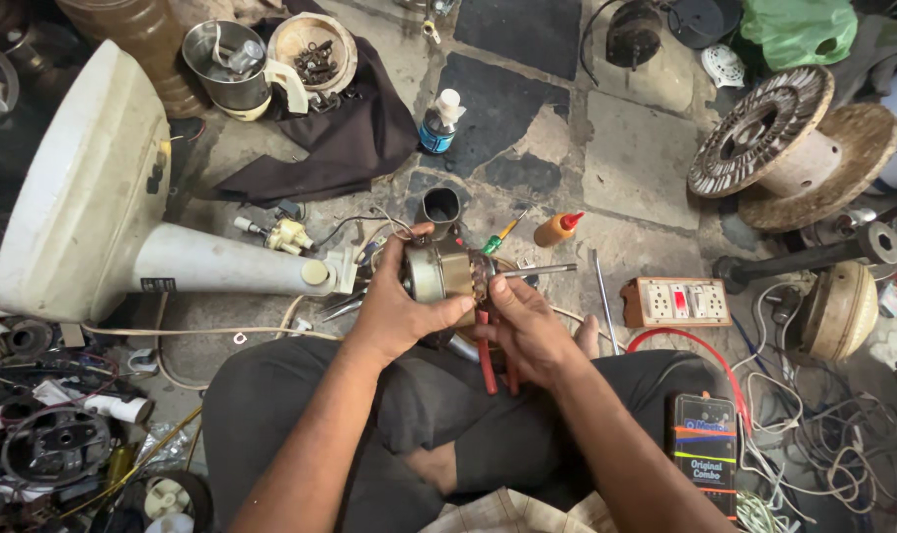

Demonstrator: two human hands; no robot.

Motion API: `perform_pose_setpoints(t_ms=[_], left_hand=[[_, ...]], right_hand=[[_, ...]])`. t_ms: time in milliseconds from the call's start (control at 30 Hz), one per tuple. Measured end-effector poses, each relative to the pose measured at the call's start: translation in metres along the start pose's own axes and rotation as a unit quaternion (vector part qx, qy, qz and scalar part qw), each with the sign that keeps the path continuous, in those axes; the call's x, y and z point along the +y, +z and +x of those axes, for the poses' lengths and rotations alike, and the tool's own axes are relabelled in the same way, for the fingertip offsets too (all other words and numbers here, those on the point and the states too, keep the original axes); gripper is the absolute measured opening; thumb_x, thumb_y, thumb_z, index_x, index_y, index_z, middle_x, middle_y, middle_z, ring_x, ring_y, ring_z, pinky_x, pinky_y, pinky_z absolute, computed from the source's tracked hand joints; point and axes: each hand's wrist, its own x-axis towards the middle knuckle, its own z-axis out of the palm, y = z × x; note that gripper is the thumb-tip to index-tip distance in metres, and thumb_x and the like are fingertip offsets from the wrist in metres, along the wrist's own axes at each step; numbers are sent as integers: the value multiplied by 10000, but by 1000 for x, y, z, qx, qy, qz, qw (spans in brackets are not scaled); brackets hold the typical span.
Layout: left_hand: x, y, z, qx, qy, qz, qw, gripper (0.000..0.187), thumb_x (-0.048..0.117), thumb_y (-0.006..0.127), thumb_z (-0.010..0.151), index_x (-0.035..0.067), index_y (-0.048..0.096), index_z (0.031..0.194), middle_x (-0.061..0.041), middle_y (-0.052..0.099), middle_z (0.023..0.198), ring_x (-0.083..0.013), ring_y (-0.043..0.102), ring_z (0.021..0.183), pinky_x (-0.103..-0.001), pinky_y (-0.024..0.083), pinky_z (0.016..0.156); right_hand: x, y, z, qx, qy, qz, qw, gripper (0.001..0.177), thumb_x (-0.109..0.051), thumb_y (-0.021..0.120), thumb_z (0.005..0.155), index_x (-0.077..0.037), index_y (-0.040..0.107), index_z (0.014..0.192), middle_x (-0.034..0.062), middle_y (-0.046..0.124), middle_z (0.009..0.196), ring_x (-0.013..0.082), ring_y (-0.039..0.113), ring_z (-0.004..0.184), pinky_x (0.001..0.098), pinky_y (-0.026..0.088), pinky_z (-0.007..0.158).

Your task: The person sits on the floor and works on a small electric motor, using pliers and a screwdriver to adjust internal components. They repeatedly insert and remove a cylindrical metal part, apply lubricant from a bottle, and manipulate wires and coils within the motor housing.

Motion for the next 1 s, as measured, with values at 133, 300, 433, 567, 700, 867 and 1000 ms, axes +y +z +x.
perform_pose_setpoints(t_ms=[133, 300, 433, 567, 700, 867, 1000], left_hand=[[-2, -1, 1, -9, -6, -55, 998, 886, 121, 932, 668, 88, 405, 1380, -80, 640, 1249, -176, 669, 1139, -353, 592, 956], [-2, -2, 1, -19, -23, -54, 998, 986, 192, 974, 605, 69, 432, 1419, -90, 648, 1276, -183, 641, 1183, -344, 572, 991], [0, 3, 2, -14, -4, -70, 997, 961, 188, 971, 642, 77, 419, 1421, -95, 648, 1270, -184, 645, 1167, -352, 580, 983], [6, 1, 0, -17, -19, -82, 996, 907, 161, 938, 680, 101, 403, 1410, -95, 656, 1247, -186, 667, 1130, -349, 588, 960], [4, -1, -1, -7, -10, -59, 998, 849, 104, 892, 723, 84, 418, 1427, -99, 655, 1250, -183, 654, 1142, -344, 574, 967], [5, -4, -2, -21, -1, -45, 999, 871, 93, 897, 722, 87, 429, 1456, -86, 635, 1286, -190, 647, 1173, -350, 569, 984], [8, 1, -2, -31, -53, -103, 993, 901, 117, 898, 685, 102, 407, 1440, -97, 653, 1222, -211, 674, 1096, -378, 600, 919]], right_hand=[[-23, 27, -13, -53, -33, 10, 998, 655, -299, 652, 979, -110, 408, 1557, 89, 585, 1390, 220, 579, 1229, 442, 517, 996], [-30, 28, -16, -23, -38, -8, 999, 674, -287, 672, 948, -90, 412, 1537, 90, 593, 1397, 230, 586, 1268, 450, 528, 1029], [-22, 25, -10, 14, -55, 35, 998, 495, -268, 676, 1027, 72, 507, 1345, 180, 665, 1297, 295, 648, 1180, 495, 545, 991], [-31, 32, -10, -3, -61, 10, 998, 451, -223, 675, 973, 19, 546, 1330, 156, 691, 1251, 258, 681, 1164, 458, 562, 998], [-31, 36, -11, 6, -51, 31, 998, 443, -169, 705, 984, 12, 504, 1335, 166, 664, 1238, 274, 674, 1138, 475, 570, 955], [-35, 32, -16, -10, -43, -2, 999, 493, -163, 716, 912, -32, 516, 1343, 114, 680, 1218, 235, 687, 1124, 449, 603, 964], [-27, 26, -15, 50, -37, 18, 998, 387, -188, 693, 944, -28, 563, 1272, 125, 711, 1167, 237, 709, 1044, 415, 606, 855]])
